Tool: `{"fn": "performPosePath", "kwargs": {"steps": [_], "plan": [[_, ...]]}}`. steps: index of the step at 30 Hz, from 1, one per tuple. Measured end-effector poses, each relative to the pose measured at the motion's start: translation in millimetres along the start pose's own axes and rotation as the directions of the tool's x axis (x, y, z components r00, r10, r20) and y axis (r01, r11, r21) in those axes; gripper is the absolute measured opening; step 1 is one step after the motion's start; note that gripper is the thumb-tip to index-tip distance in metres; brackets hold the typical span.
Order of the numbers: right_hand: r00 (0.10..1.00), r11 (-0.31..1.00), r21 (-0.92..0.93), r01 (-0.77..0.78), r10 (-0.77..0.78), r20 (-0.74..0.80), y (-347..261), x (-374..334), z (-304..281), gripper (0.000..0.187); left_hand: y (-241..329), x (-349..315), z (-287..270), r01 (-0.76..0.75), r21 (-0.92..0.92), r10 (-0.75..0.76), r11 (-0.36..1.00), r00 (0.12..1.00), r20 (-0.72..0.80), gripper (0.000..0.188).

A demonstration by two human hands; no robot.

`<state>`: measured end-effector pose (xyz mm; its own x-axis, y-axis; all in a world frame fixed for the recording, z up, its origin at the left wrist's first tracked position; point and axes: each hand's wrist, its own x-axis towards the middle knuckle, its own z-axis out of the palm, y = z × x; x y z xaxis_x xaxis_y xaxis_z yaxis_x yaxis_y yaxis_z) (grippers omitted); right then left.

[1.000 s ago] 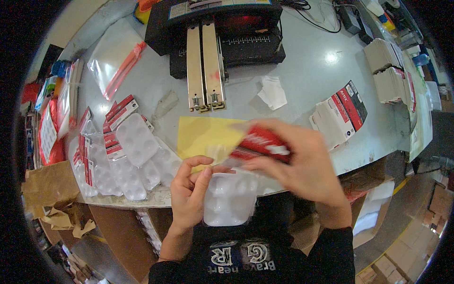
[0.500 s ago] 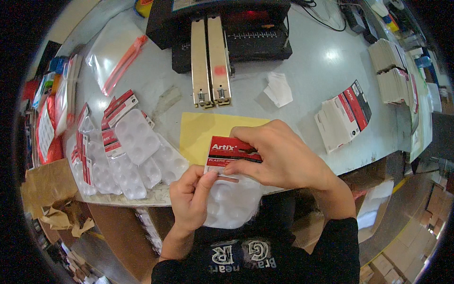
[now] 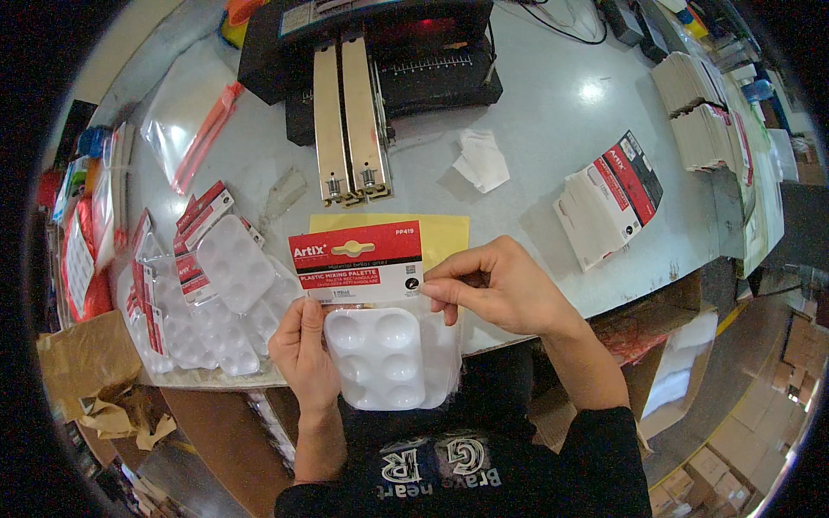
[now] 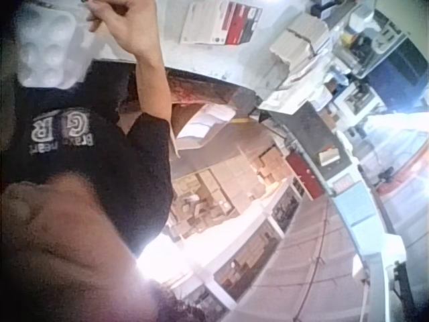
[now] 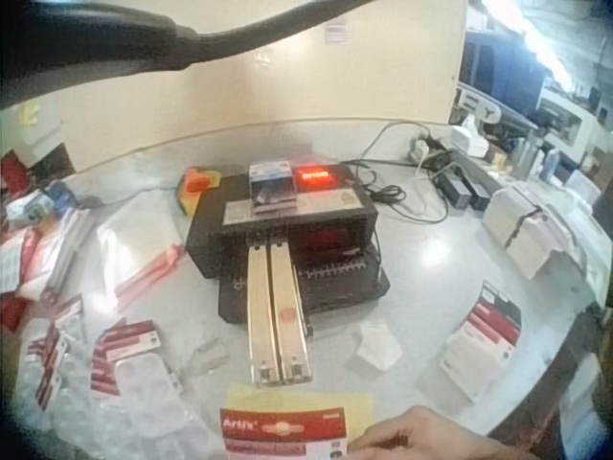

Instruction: The person repeatedly places white plastic mixing palettes into clear plastic bags, inserts red Artix header cards, and seals each unit using a heat-sealing machine. The person stacks the finished packages and places them into a cardboard box.

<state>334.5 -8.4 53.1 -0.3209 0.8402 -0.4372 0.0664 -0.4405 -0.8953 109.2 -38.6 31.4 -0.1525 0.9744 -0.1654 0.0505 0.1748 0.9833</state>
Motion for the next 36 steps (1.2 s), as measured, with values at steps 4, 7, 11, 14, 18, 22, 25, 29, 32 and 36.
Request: {"fn": "performPosePath", "kwargs": {"steps": [4,7,11,14,18,22,25,29,32,36], "plan": [[1.0,0.999,0.026,0.026,-0.026,-0.014,-0.5,-1.6,1.9,0.011,2.0,-1.5,-2.8,0.007,0.043,-0.007,0.999,1.0,0.001,0.023],[1.0,0.998,0.066,0.003,-0.001,-0.018,0.6,-7.9,5.9,0.01,4.8,-6.5,-5.8,0.08,0.065,-0.081,0.995,0.997,0.02,0.024],[0.994,0.978,0.202,-0.054,0.073,-0.086,6.4,-0.3,13.8,0.013,2.4,1.3,0.4,0.045,0.112,-0.051,0.993,0.998,0.045,0.027],[0.958,0.962,0.27,-0.04,0.114,-0.262,13.6,35.0,17.7,0.013,-9.4,32.8,13.9,0.017,0.182,-0.022,0.983,0.999,0.025,0.028],[0.926,0.917,0.351,0.192,-0.051,-0.373,23.1,68.8,15.6,0.012,-27.3,73.7,24.7,-0.058,0.143,0.056,0.988,0.998,0.016,0.03],[0.92,0.939,0.305,0.157,-0.026,-0.392,33.7,75.0,13.4,0.012,-43.4,82.0,26.3,-0.043,0.033,0.042,0.999,0.998,0.037,0.031],[0.905,0.992,0.053,0.116,-0.084,-0.416,32.5,68.9,10.9,0.014,-42.8,74.8,23.2,-0.115,0.142,0.111,0.983,0.993,0.038,0.03],[0.607,0.731,-0.584,0.353,-0.654,-0.452,17.5,36.6,-30.0,0.019,-7.5,73.8,-12.8,-0.055,0.538,0.117,0.841,0.99,-0.081,0.027],[0.315,0.53,-0.803,-0.273,-0.74,-0.595,11.7,-7.2,-104.3,0.023,28.1,83.5,-59.5,0.086,0.832,0.258,0.548,0.929,-0.266,0.022],[0.536,0.403,-0.835,-0.375,-0.641,-0.55,44.6,-27.6,-167.2,0.048,15.3,52.0,-43.3,-0.169,0.852,0.419,0.496,0.906,-0.064,0.019]]}}
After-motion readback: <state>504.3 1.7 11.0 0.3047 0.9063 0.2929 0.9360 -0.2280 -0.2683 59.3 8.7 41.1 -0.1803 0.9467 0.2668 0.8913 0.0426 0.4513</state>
